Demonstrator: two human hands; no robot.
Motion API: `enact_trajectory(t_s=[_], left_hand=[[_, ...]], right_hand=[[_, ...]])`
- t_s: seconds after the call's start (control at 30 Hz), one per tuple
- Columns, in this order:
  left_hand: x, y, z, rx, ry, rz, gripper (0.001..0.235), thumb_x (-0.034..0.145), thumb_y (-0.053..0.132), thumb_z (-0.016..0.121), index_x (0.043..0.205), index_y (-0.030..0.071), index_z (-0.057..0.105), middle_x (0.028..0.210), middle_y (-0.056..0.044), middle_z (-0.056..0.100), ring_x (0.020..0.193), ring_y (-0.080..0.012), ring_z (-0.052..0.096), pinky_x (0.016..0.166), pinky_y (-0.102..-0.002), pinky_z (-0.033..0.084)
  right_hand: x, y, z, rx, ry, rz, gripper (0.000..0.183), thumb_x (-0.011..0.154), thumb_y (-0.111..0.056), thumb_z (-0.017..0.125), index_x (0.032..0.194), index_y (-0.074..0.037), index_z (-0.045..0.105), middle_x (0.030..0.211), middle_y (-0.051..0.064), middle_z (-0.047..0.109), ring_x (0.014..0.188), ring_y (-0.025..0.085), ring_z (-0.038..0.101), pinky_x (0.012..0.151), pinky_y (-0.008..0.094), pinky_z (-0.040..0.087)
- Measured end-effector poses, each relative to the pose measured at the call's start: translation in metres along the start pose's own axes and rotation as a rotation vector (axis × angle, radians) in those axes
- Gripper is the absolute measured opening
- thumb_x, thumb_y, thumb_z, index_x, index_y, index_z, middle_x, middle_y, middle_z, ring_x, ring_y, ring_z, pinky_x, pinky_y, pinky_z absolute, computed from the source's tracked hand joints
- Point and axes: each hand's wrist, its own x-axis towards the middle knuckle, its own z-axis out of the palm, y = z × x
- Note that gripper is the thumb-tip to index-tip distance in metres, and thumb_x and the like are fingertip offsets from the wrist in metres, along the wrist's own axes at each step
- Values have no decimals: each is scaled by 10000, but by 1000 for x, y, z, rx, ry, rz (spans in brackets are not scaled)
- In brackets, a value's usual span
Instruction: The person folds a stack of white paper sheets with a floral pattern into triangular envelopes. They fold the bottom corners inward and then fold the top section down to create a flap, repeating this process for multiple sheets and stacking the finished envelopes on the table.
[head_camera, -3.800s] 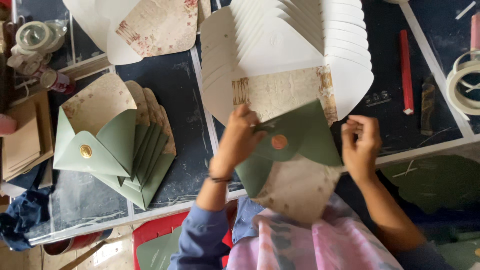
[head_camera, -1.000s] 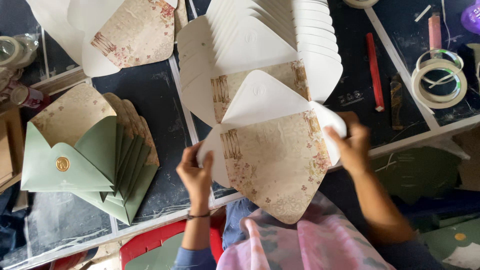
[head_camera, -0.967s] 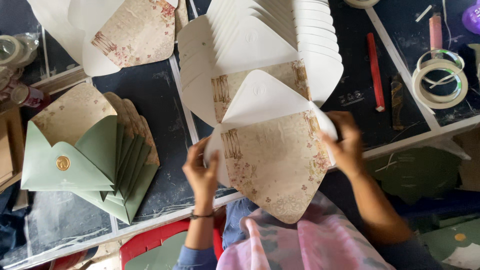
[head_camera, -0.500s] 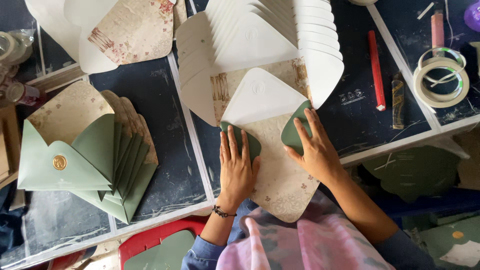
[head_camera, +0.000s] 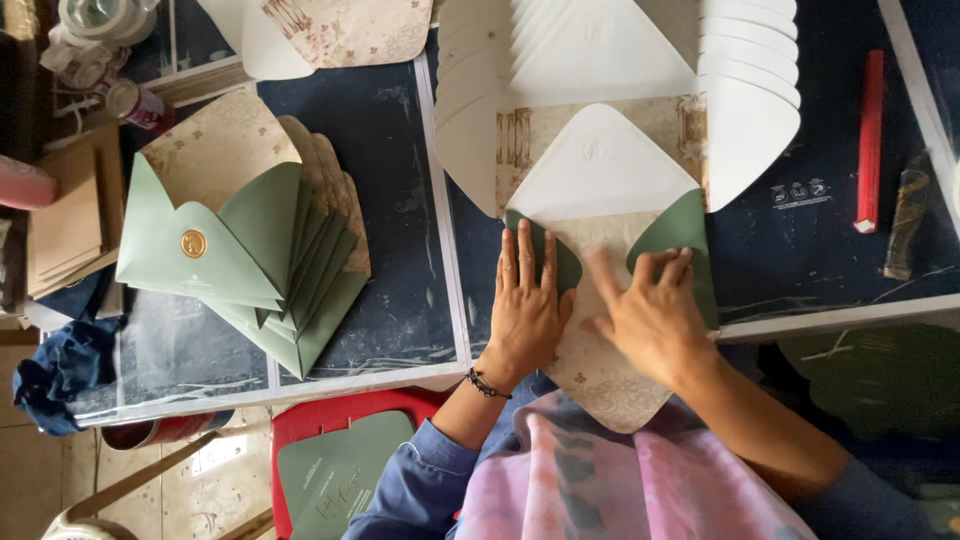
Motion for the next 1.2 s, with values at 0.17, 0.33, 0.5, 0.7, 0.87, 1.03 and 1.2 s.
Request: enact_trajectory(t_s=[0.17, 0.33, 0.5, 0.7, 0.87, 1.03, 1.2], left_hand=[[8, -10, 8, 95, -79, 22, 886, 979, 546, 541, 1675, 88, 241, 1728, -288, 85, 1593, -516, 76, 1237, -532, 308], [73, -43, 23, 262, 53, 31, 936, 645, 617, 850, 1419, 165, 580, 1452, -191, 440, 1303, -414, 485, 970, -525, 540], [168, -67, 11, -94, 252, -18, 1051, 503, 449, 1034, 1324, 66, 502, 1289, -166, 388, 1127, -436, 553, 926, -539, 576], [151, -36, -56, -584, -88, 460, 802, 699, 277, 946, 1347, -72, 627, 1221, -342, 700, 1093, -540, 690, 919, -561, 573], [100, -10, -34, -140, -424, 613, 1057, 872, 920, 330, 1688, 262, 196, 1770, -140, 90, 1609, -429, 89, 1286, -617, 30], [85, -11, 10, 68, -190, 582, 728, 1062, 643, 335, 1697, 362, 118, 1788, -16, -16, 1642, -312, 18, 1312, -555, 24], [78, -5, 33, 162, -39, 551, 764, 1040, 596, 394, 1693, 253, 195, 1784, -61, 4, 1638, -321, 63, 1319, -547, 75]], right_hand=[[-5, -6, -17, -6, -67, -59, 961, 797, -912, 396, 1642, -490, 216, 1199, 460, 541, 1200, 742, 516, 977, 674, 533], [-10, -8, -22, -41, 51, -55, 896, 787, -858, 475, 1587, -482, 329, 1132, 462, 582, 1140, 725, 573, 936, 657, 552], [-7, -10, -35, -56, -34, -21, 889, 747, -854, 548, 1554, -518, 387, 1191, 463, 583, 1195, 719, 552, 983, 654, 525], [-6, -11, -44, 26, -150, -17, 855, 788, -835, 560, 1560, -508, 388, 1249, 461, 552, 1233, 737, 508, 1030, 684, 477], [-7, -8, -2, 76, -76, -30, 790, 769, -863, 574, 1394, -382, 609, 1264, 499, 504, 1248, 797, 431, 1059, 699, 444], [-2, 46, -2, 338, -161, -82, 503, 958, -705, 483, 1247, -356, 701, 1261, 360, 582, 1249, 645, 548, 1011, 615, 520], [41, 35, 26, 310, 357, 0, 400, 1038, -455, 596, 1296, -167, 698, 1277, 173, 668, 1222, 399, 683, 953, 463, 581]])
